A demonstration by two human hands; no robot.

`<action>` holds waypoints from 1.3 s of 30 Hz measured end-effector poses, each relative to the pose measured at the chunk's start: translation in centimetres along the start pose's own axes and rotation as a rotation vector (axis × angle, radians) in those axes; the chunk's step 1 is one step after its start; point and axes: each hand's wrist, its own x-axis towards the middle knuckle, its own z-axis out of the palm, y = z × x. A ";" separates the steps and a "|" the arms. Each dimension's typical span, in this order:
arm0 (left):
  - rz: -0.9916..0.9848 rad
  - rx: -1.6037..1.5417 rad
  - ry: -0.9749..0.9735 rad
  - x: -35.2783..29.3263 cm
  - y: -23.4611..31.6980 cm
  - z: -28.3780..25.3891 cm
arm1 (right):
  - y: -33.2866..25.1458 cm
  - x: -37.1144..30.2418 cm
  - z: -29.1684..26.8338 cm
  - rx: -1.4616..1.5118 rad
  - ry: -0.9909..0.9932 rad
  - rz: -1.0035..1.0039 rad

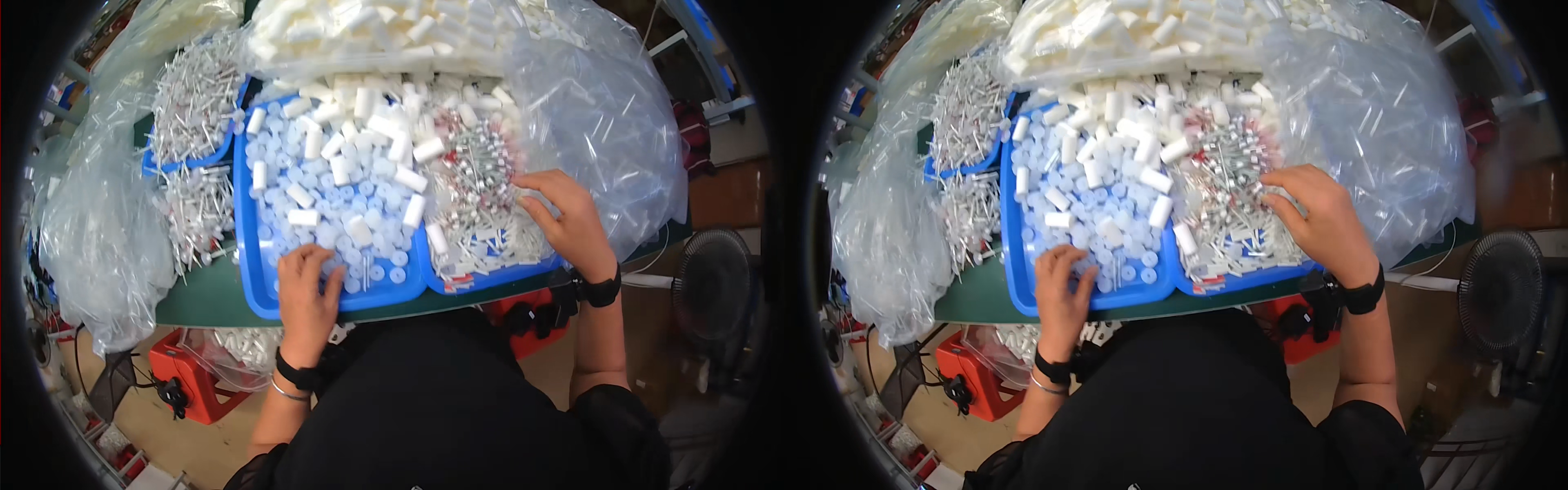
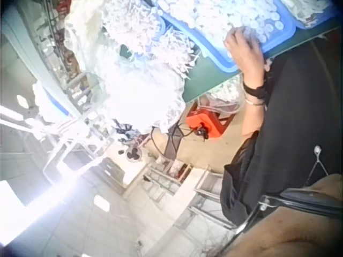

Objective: The person sits at a workbench and repeatedly picks up small white cylindrical plastic pieces and thin metal rods. They insert the metal rods into the plastic pieces by hand and place the assembled units into a blue tray. The process is repetitive and involves handling small parts from piles on the table.

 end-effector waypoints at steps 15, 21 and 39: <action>0.020 -0.070 0.100 -0.7 -1.5 1.3 | 0.0 -8.7 1.0 0.131 0.175 -0.097; -0.015 -0.109 0.145 -0.5 -2.1 1.4 | -1.3 -10.1 1.1 0.204 0.123 -0.076; -0.175 -0.442 0.335 -0.3 -3.6 1.6 | -0.7 -3.4 6.9 -0.297 -0.022 -0.352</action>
